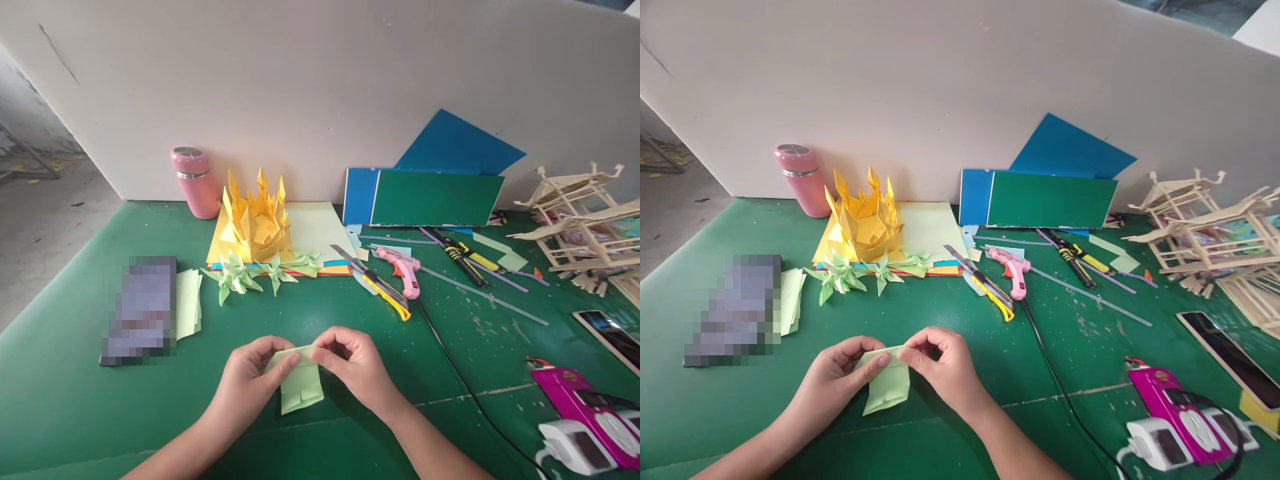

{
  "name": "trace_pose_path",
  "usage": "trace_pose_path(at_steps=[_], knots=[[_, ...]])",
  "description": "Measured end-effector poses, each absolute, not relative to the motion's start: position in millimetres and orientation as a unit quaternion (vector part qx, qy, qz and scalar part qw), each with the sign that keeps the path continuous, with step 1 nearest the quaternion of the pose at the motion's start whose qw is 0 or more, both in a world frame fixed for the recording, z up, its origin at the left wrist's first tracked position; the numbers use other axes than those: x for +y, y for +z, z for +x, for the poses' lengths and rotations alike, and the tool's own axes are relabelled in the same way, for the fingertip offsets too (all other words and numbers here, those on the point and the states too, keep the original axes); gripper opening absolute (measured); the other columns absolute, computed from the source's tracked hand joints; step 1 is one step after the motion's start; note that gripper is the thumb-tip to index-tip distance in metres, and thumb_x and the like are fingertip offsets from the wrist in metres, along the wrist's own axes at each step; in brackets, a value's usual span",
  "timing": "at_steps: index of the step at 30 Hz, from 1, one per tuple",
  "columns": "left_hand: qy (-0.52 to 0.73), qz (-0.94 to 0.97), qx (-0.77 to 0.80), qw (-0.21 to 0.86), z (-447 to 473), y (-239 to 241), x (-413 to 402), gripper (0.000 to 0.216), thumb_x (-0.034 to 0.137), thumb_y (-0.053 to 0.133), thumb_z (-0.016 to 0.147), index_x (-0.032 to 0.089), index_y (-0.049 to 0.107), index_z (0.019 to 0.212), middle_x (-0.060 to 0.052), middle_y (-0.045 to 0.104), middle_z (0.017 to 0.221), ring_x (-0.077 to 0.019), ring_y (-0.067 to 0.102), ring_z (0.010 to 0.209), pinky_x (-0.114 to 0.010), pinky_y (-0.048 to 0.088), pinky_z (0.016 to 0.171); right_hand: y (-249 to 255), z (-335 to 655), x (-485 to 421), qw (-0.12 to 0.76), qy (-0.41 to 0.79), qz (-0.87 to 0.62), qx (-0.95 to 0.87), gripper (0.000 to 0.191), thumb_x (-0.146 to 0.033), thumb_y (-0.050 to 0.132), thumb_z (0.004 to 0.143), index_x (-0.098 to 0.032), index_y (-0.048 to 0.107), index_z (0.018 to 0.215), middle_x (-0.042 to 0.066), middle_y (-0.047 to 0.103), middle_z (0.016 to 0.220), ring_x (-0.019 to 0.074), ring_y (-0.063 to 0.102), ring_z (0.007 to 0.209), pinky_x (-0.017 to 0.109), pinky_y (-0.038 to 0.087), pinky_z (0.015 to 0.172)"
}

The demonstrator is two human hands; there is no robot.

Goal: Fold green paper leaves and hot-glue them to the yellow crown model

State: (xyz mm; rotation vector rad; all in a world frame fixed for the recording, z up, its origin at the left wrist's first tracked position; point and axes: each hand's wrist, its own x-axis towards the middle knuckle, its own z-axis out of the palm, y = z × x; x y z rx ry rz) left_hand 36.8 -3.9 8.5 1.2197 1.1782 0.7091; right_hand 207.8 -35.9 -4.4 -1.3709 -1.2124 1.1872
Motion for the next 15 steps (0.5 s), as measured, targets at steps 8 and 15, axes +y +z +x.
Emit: trace_pose_path(at_steps=[8, 15], knots=[[0.317, 0.503, 0.514, 0.619, 37.3, 11.1, -3.4, 0.032, 0.047, 0.074, 0.059, 0.017, 0.065, 0.061, 0.0, 0.066, 0.059, -0.0134, 0.057, 0.055, -0.021, 0.046, 0.051, -0.4, 209.9, -36.5, 0.455, 0.462, -0.555, -0.522, 0.035, -0.046, 0.059, 0.079, -0.017, 0.06, 0.06, 0.0, 0.056, 0.055, 0.0123, 0.049, 0.054, 0.024, 0.041, 0.053], [0.319, 0.466, 0.525, 0.636, 38.8, 14.5, -3.7, 0.034, 0.049, 0.078, 0.053, 0.017, 0.066, 0.057, -0.001, 0.068, 0.057, -0.0146, 0.059, 0.055, -0.022, 0.048, 0.053, -0.3, 209.1, -35.1, 0.47, 0.455, -0.558, -0.51, 0.029, -0.042, 0.058, 0.08, -0.018, 0.059, 0.062, 0.0, 0.056, 0.056, 0.0134, 0.051, 0.056, 0.025, 0.043, 0.056]])
